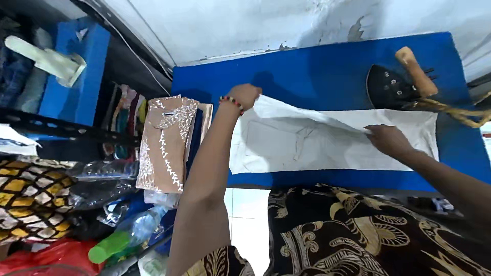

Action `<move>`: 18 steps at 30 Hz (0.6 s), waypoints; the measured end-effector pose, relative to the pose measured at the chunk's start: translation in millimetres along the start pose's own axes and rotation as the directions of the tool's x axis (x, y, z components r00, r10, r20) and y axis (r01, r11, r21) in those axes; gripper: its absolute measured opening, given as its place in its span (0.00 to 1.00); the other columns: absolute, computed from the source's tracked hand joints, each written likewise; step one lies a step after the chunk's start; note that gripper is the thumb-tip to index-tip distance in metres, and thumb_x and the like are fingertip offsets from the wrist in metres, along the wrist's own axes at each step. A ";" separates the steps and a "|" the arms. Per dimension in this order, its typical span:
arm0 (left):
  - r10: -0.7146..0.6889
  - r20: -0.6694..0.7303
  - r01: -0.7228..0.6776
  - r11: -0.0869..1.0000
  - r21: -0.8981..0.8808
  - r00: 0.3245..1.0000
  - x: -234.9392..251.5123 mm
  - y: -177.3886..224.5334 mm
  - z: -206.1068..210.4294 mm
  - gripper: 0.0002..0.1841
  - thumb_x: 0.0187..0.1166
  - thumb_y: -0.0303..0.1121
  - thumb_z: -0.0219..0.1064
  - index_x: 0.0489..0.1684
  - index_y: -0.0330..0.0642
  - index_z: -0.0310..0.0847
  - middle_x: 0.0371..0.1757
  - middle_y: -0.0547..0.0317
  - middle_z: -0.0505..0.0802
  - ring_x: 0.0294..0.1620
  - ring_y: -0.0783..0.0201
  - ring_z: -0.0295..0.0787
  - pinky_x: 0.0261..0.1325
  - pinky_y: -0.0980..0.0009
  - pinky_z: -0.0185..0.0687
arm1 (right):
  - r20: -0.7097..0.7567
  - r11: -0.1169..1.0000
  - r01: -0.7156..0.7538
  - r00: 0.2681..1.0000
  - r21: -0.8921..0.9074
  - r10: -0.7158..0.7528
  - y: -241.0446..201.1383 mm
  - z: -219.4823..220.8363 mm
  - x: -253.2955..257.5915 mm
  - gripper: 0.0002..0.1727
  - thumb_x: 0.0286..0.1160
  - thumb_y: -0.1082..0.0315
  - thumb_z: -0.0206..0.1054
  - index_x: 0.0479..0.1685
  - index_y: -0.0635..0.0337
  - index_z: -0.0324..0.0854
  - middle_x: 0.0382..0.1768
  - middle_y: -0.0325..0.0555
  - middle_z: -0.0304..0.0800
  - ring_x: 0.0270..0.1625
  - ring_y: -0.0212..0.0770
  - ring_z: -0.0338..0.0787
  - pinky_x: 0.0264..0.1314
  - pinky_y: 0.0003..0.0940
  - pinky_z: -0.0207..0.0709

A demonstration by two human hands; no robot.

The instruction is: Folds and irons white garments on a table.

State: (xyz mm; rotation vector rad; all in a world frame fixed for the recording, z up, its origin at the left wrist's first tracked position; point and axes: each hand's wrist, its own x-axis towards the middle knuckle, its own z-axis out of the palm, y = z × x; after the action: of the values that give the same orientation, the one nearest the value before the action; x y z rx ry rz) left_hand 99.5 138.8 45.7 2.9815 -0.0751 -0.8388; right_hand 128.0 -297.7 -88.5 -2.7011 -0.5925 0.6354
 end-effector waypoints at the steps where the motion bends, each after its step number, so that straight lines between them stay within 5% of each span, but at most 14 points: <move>1: 0.000 -0.002 0.000 1.000 0.009 1.000 1.9 -2.0 -1.1 0.17 0.91 0.26 0.51 0.72 0.34 0.78 0.62 0.26 0.87 0.68 0.27 0.83 0.66 0.30 0.74 | 0.013 1.000 -0.024 1.000 -0.006 0.024 -2.8 -6.3 2.4 0.16 0.86 0.75 0.60 0.67 0.72 0.83 0.59 0.78 0.87 0.66 0.81 0.83 0.70 0.79 0.68; 12: 0.089 -0.062 -0.094 0.992 -0.079 0.994 -23.2 -24.1 75.7 0.16 0.91 0.27 0.52 0.69 0.34 0.80 0.60 0.30 0.90 0.65 0.30 0.86 0.69 0.34 0.73 | 0.069 1.000 -0.019 0.997 -0.008 0.019 -3.6 8.1 -2.7 0.15 0.85 0.76 0.62 0.65 0.68 0.86 0.62 0.74 0.87 0.69 0.77 0.83 0.72 0.76 0.68; 18: 0.073 -0.003 -0.072 0.990 -0.118 0.997 -12.1 -25.8 57.6 0.17 0.93 0.29 0.49 0.69 0.33 0.80 0.60 0.28 0.89 0.66 0.29 0.85 0.67 0.33 0.75 | 0.035 0.999 -0.032 0.999 -0.018 0.032 4.9 -1.7 1.6 0.15 0.81 0.75 0.68 0.64 0.69 0.85 0.57 0.73 0.89 0.63 0.77 0.86 0.66 0.78 0.72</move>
State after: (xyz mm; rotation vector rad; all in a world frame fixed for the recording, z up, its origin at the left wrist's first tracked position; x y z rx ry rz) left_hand 60.0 163.5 1.5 2.8495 -0.1283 -0.8075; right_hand 131.8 -301.6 -89.4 -2.7257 -0.5670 0.6902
